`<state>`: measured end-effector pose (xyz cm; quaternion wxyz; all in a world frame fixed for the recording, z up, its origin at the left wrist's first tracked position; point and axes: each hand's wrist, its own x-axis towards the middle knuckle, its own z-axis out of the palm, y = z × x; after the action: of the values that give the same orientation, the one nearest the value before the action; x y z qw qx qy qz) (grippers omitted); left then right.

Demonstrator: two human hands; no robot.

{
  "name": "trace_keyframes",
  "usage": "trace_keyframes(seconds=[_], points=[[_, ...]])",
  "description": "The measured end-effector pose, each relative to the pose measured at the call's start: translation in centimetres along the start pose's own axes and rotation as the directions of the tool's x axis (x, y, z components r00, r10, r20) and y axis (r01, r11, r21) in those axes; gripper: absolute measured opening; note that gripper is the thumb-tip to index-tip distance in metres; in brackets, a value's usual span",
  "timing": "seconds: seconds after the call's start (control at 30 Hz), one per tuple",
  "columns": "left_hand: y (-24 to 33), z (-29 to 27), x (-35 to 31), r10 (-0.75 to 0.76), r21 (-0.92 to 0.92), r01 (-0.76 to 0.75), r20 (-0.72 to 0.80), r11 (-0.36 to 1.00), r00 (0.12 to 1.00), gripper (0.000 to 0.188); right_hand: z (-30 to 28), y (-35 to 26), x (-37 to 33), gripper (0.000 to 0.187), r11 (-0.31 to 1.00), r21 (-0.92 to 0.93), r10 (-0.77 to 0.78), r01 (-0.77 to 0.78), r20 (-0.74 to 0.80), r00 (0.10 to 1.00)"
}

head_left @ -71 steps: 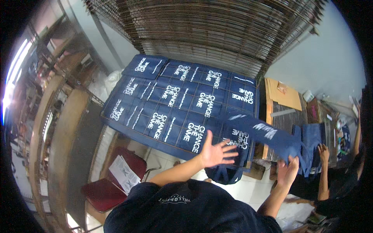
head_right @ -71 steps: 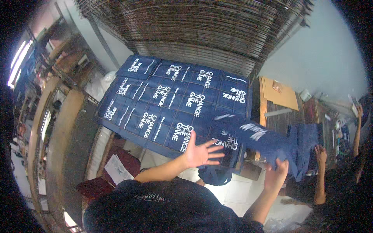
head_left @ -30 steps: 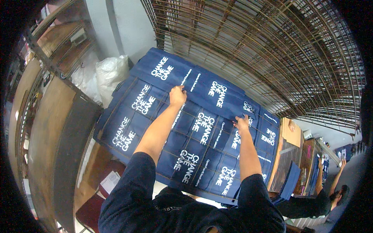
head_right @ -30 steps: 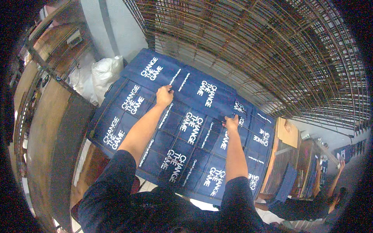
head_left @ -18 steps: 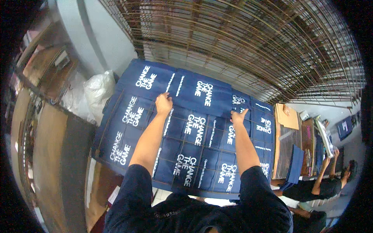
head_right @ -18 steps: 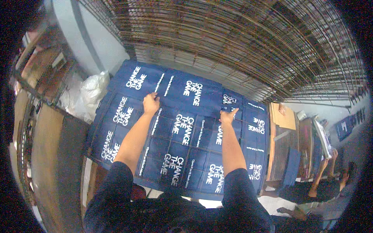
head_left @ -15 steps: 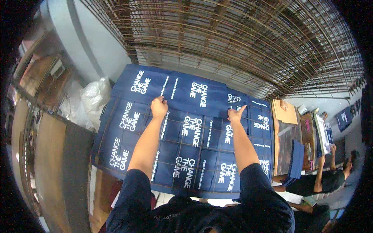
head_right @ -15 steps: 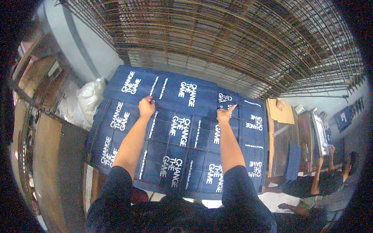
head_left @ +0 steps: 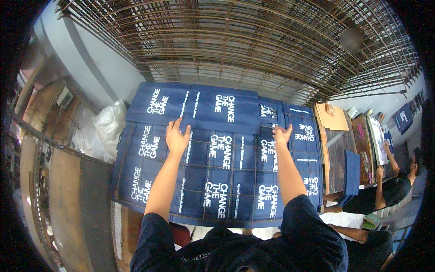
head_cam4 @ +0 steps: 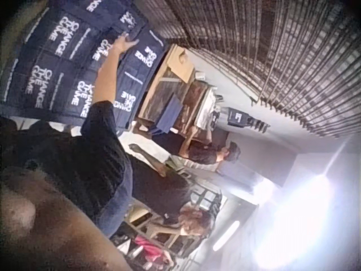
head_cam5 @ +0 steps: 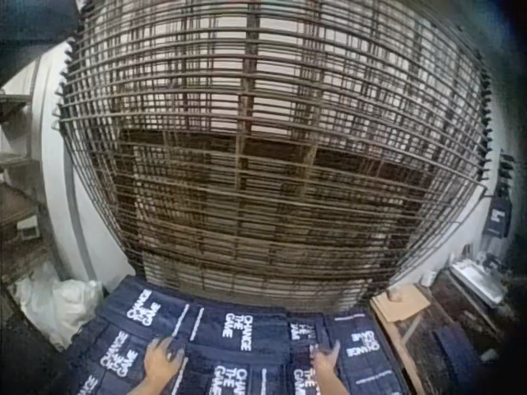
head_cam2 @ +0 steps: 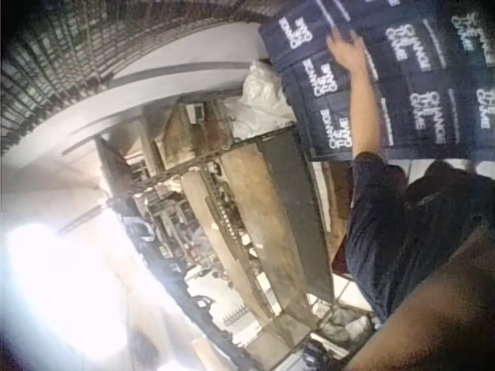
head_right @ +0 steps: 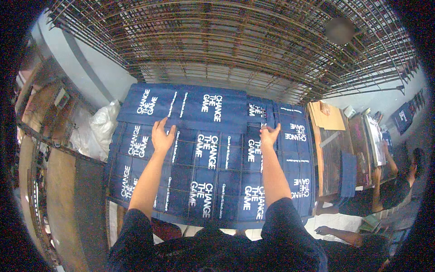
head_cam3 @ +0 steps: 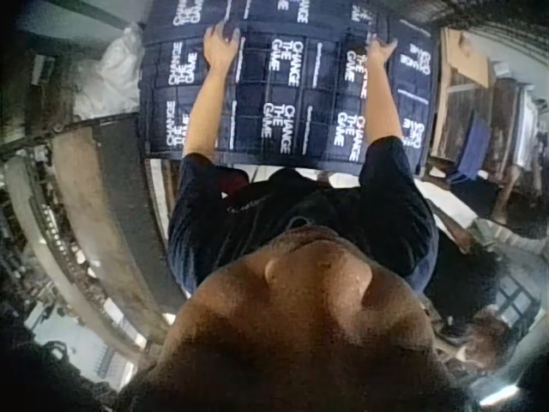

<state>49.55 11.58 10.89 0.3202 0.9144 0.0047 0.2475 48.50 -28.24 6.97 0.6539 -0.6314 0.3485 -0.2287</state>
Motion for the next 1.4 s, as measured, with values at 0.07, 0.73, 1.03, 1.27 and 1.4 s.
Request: trace_keyframes(seconds=[0.07,0.73,1.03,1.27,1.4], points=[[0.3,-2.1,-2.0,-0.017,-0.072,0.019,0.022,0.997,1.0,0.044,-2.2,-0.3,-0.7,0.079,0.995,0.083,-0.059,0.06,-0.009,0.998],[19.2,-8.2,-29.2,0.055,-0.566,0.247,0.463,0.786,0.885,0.044,-48.2,4.1,0.2,0.02,0.913,-0.254,-0.393,0.319,-0.76,0.518],[29.8,-6.0,-34.2,0.093,-0.559,0.245,0.508,0.792,0.856,0.044,-64.8,16.6,1.1,0.03,0.996,-0.09,-0.071,0.007,-0.74,0.669],[34.6,-3.9,-39.7,0.131,-0.504,0.248,0.602,0.827,0.787,0.043,-70.2,25.6,-12.5,0.029,0.575,-0.661,0.297,-0.482,-0.38,0.876],[36.4,-3.6,-42.0,0.14,-0.478,0.231,0.621,0.848,0.771,0.042,-71.2,28.6,-14.8,0.026,0.531,-0.748,0.354,-0.398,-0.23,0.906]])
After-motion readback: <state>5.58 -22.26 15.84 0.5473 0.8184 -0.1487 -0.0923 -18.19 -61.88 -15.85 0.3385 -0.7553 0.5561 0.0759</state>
